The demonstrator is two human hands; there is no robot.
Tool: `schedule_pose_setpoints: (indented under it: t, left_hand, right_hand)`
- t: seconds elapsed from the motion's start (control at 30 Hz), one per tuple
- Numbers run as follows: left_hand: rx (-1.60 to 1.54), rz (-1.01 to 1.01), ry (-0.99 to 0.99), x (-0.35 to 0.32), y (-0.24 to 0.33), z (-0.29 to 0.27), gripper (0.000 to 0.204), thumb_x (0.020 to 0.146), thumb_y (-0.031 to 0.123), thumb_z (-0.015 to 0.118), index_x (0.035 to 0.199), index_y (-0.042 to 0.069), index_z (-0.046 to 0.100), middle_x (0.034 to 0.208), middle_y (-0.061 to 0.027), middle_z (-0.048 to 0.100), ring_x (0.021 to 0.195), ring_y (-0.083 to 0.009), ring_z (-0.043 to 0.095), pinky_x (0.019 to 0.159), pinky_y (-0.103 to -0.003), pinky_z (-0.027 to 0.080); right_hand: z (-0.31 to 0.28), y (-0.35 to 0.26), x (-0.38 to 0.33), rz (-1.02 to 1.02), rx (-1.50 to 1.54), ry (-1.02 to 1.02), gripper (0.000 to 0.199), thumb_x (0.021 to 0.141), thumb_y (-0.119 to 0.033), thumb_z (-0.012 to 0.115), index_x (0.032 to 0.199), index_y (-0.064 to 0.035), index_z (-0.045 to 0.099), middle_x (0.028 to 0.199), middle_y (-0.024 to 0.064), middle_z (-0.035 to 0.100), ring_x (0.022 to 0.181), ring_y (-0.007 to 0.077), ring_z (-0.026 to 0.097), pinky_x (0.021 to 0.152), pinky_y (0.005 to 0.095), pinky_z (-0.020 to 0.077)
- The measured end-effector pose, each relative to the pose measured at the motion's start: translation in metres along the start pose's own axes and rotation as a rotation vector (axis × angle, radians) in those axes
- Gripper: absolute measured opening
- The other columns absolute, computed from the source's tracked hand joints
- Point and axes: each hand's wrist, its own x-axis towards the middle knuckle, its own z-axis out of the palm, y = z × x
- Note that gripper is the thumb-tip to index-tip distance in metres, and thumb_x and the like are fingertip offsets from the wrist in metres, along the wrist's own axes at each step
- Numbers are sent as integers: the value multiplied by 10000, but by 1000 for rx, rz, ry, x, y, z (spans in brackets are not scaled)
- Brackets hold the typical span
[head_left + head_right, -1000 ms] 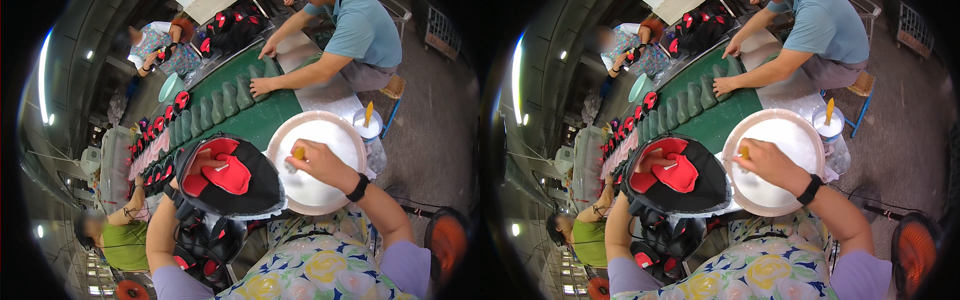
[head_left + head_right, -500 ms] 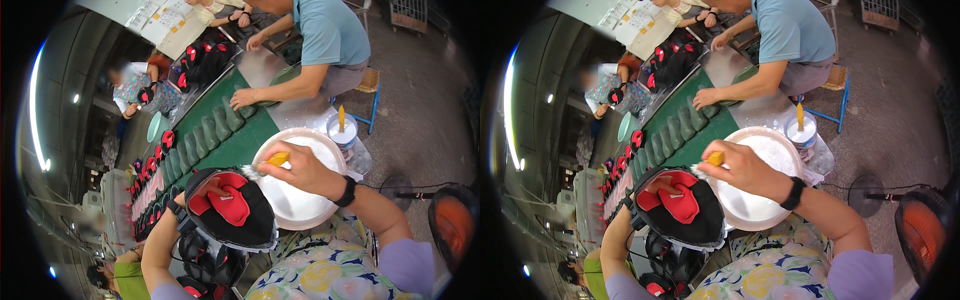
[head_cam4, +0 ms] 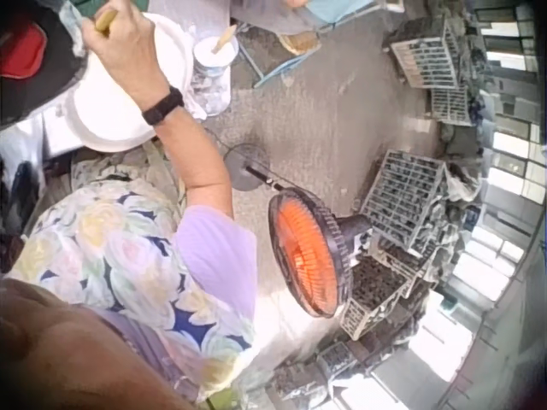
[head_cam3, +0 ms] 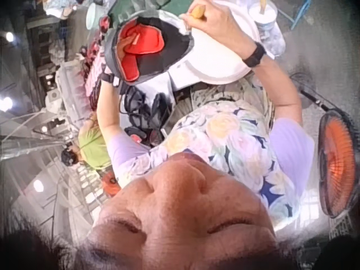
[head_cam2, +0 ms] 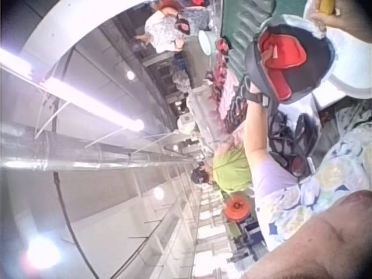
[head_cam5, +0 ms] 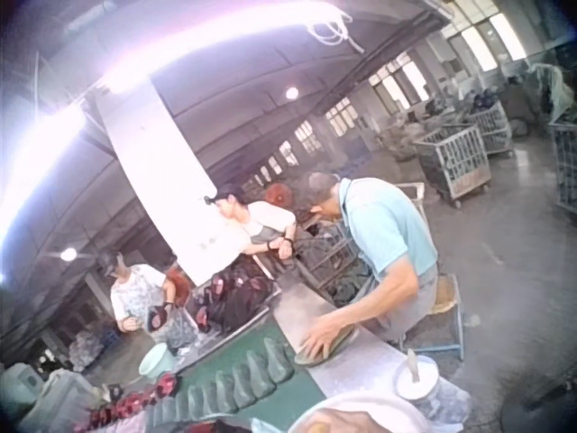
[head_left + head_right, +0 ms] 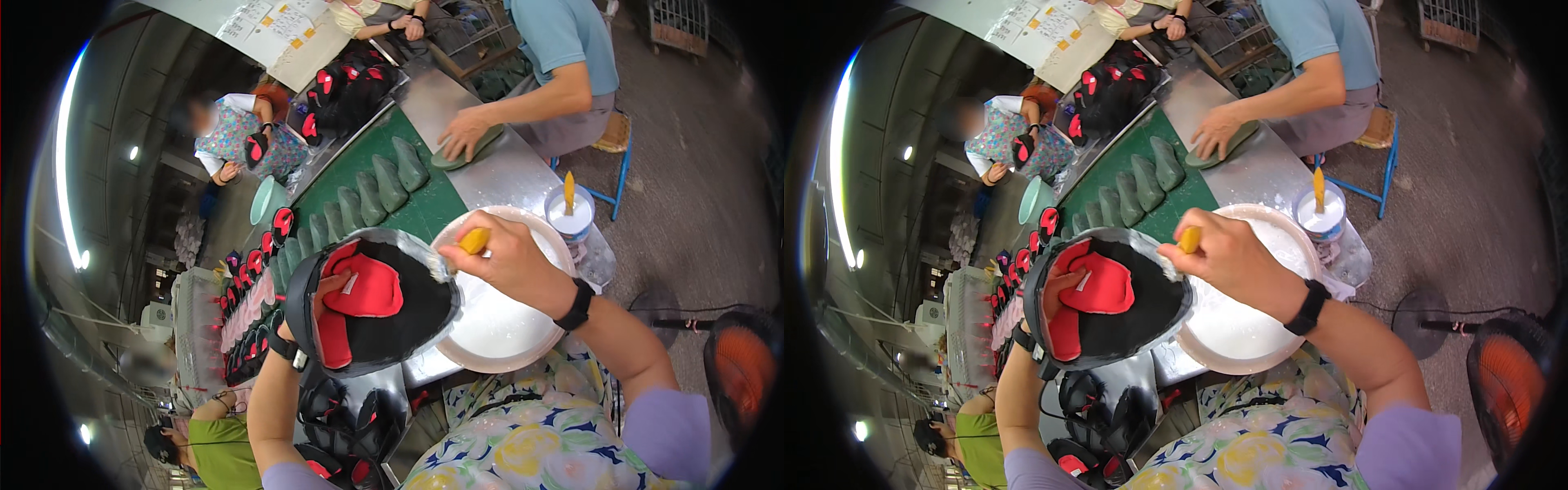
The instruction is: Applying glue to the edges of shoe uppers using a brush.
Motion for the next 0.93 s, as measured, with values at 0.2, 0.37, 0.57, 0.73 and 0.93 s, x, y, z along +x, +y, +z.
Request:
schedule_pose_setpoints:
  t: [0.2, 0.37, 0.57, 0.73, 0.93]
  left_hand:
    - [387, 551, 418, -11, -20, 16, 400, 891, 31, 663, 1281, 6, 573, 1218, -71, 629, 1062, -152, 609, 954, -301, 480]
    - [668, 955, 748, -10, -23, 42, 451, 894, 26, 607, 1336, -8, 526, 1241, -104, 621, 1090, -189, 610, 978, -320, 467]
    - [878, 931, 716, -13, -12, 19, 453, 924, 67, 576, 1361, -9, 488, 1286, -127, 599, 1123, -198, 608, 1016, -328, 455]
    - [-418, -286, -101, -18, -46, -45, 327, 922, 142, 600, 1237, 52, 611, 1185, -94, 674, 1102, -220, 643, 952, -373, 514]
    - [140, 238, -747, -12, -132, -45, 533, 663, 237, 871, 1161, 183, 692, 1220, -94, 678, 1212, -258, 583, 1155, -378, 270]
  right_hand:
    - [17, -11, -11, 438, 110, 117, 295, 847, -241, 771, 807, -13, 586, 620, 85, 627, 543, 166, 624, 530, 288, 481]
    - [43, -27, -20, 628, 367, 177, 306, 844, -255, 775, 797, 4, 618, 609, 76, 632, 547, 125, 622, 531, 278, 485]
    - [34, -38, -20, 579, 483, 126, 256, 846, -209, 781, 823, -11, 619, 644, 45, 632, 579, 76, 587, 537, 244, 465]
    - [6, -21, -10, 122, 236, 15, 224, 819, -135, 799, 934, -46, 628, 853, 87, 679, 752, 173, 669, 658, 271, 517]
    - [47, -39, -3, -461, 315, -118, 333, 768, -124, 827, 1028, -93, 622, 998, 91, 685, 893, 270, 690, 757, 342, 575]
